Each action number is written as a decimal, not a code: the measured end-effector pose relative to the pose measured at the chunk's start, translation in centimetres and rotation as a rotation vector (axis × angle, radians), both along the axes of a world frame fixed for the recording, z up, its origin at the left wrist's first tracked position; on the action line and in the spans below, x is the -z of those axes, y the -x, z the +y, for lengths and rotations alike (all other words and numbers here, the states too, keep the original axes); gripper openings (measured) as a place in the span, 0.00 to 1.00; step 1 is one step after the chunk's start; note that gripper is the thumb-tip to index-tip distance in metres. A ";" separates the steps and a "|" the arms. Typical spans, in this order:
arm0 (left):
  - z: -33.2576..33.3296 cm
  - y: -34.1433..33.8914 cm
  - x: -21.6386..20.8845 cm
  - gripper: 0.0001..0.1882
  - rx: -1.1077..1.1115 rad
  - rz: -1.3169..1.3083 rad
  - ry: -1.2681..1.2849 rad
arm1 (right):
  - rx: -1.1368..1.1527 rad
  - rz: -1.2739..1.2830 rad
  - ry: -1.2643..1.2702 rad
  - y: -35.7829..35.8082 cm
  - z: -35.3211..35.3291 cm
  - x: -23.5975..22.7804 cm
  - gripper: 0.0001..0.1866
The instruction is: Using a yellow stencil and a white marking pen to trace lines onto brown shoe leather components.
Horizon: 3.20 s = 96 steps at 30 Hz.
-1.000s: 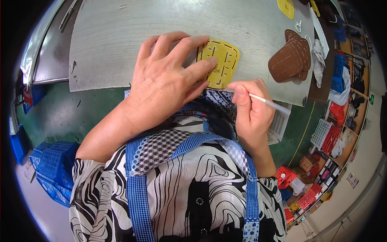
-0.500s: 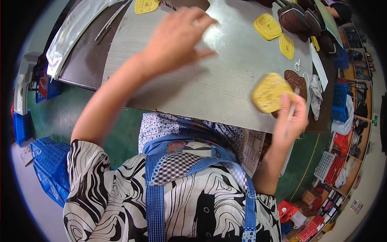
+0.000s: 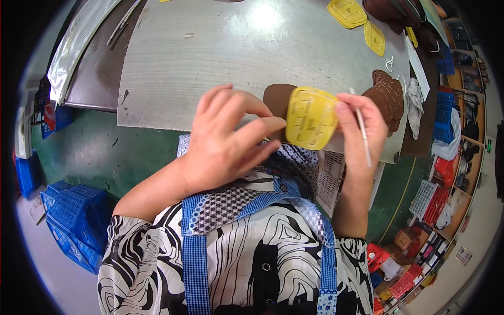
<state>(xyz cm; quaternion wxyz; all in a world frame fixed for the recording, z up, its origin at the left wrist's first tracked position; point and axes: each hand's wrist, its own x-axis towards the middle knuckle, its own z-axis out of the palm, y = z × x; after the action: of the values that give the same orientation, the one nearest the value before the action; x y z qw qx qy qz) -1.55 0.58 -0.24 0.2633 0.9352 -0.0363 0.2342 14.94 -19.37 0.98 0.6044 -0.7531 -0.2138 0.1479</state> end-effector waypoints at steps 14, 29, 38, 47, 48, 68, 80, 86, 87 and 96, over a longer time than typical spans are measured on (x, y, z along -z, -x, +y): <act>-0.4 -0.4 0.1 0.24 -0.123 0.091 -0.024 | -0.075 -0.171 0.212 0.7 3.0 0.7 0.08; -0.7 -0.6 0.0 0.21 -0.157 0.182 -0.103 | -0.147 -0.224 0.028 0.3 2.8 -1.1 0.14; -0.6 -0.8 0.4 0.16 -0.157 0.142 -0.091 | -0.397 -0.222 0.047 0.9 4.9 -0.5 0.13; -0.7 -0.8 0.1 0.17 -0.153 0.147 -0.115 | -0.232 -0.513 0.198 -0.3 5.5 0.5 0.10; -0.7 -0.8 0.1 0.17 -0.151 0.146 -0.112 | -0.231 -0.514 0.201 -0.4 5.0 0.6 0.10; -0.8 -0.8 -0.3 0.17 -0.141 0.180 -0.146 | -0.170 -0.577 0.300 1.1 4.2 0.0 0.11; -0.3 -0.7 -0.3 0.21 -0.148 0.185 -0.156 | -0.099 -0.353 0.271 4.0 1.2 -1.2 0.12; -0.4 -1.1 0.0 0.29 -0.153 0.164 -0.088 | -0.191 -0.476 0.103 2.8 5.0 0.6 0.08; -0.4 -1.0 0.1 0.29 -0.158 0.167 -0.089 | -0.185 -0.531 0.123 2.8 5.4 0.8 0.08; -0.4 -0.9 0.5 0.26 -0.169 0.140 -0.101 | -0.336 -0.602 0.223 5.5 3.0 -0.4 0.05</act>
<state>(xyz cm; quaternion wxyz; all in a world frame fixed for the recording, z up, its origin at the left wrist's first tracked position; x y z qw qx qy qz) -0.61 0.15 -0.72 0.1970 0.9611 0.0494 0.1873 9.41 -16.36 1.33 0.3958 -0.7786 -0.4854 0.0391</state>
